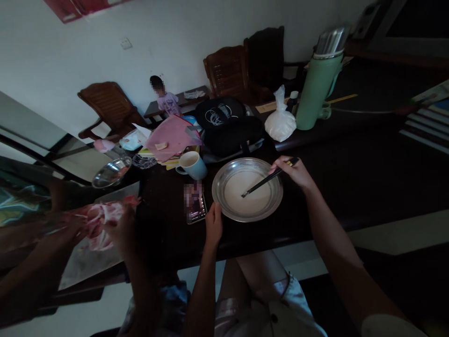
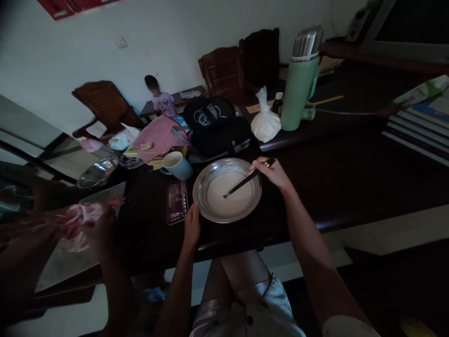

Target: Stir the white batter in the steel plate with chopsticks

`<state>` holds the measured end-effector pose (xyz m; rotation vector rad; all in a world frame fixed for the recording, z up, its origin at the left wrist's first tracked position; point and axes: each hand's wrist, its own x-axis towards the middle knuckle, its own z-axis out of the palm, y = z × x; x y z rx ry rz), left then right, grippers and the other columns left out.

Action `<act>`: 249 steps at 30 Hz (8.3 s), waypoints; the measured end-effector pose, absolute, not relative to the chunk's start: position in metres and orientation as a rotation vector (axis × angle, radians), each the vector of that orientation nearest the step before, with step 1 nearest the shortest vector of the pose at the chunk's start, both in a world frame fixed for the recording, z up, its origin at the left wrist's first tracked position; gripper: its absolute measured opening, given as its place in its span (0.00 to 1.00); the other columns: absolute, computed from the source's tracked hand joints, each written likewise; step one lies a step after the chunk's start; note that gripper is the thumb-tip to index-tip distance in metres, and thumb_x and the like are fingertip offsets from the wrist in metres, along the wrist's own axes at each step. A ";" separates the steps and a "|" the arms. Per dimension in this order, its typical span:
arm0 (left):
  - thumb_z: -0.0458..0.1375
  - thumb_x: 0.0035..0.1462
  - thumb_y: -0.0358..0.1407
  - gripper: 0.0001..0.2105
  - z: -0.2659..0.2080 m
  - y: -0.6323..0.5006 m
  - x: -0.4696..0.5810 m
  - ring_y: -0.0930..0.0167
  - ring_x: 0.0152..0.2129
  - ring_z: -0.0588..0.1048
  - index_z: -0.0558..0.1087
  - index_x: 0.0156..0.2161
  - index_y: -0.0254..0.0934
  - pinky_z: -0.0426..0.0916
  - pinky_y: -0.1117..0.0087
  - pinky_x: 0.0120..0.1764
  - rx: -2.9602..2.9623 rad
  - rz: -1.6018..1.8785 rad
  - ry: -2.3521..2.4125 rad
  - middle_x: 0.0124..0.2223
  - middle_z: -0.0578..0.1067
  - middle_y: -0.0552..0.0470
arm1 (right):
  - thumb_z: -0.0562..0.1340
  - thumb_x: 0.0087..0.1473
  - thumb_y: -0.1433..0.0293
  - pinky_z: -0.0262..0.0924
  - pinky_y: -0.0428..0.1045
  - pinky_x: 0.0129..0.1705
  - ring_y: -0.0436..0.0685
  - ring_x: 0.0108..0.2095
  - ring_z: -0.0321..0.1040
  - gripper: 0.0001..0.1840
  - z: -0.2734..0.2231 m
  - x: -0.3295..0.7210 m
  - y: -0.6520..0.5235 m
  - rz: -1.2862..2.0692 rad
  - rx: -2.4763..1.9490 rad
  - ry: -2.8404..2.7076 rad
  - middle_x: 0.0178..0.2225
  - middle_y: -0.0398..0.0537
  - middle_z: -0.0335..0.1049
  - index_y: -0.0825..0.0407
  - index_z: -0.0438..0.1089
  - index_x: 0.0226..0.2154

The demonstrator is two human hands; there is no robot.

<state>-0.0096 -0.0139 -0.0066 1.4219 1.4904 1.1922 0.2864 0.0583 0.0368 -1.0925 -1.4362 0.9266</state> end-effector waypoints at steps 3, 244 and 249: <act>0.48 0.58 0.53 0.22 -0.008 -0.014 -0.010 0.72 0.30 0.68 0.68 0.29 0.35 0.63 0.74 0.36 1.416 1.185 1.494 0.27 0.69 0.54 | 0.61 0.52 0.51 0.65 0.52 0.42 0.58 0.35 0.75 0.19 0.036 0.283 0.059 0.935 -1.049 -1.512 0.29 0.47 0.78 0.49 0.76 0.29; 0.49 0.58 0.53 0.21 -0.007 -0.015 -0.009 0.75 0.25 0.63 0.68 0.28 0.35 0.60 0.75 0.31 1.410 1.199 1.508 0.26 0.66 0.56 | 0.61 0.52 0.52 0.64 0.51 0.42 0.57 0.33 0.74 0.18 0.037 0.286 0.060 0.805 -1.106 -1.388 0.26 0.45 0.78 0.48 0.75 0.29; 0.48 0.58 0.53 0.22 -0.008 -0.014 -0.010 0.74 0.26 0.64 0.69 0.29 0.35 0.61 0.75 0.32 1.415 1.207 1.497 0.26 0.67 0.55 | 0.60 0.54 0.53 0.65 0.51 0.40 0.57 0.32 0.74 0.17 0.035 0.285 0.059 0.958 -1.056 -1.455 0.26 0.45 0.77 0.48 0.76 0.29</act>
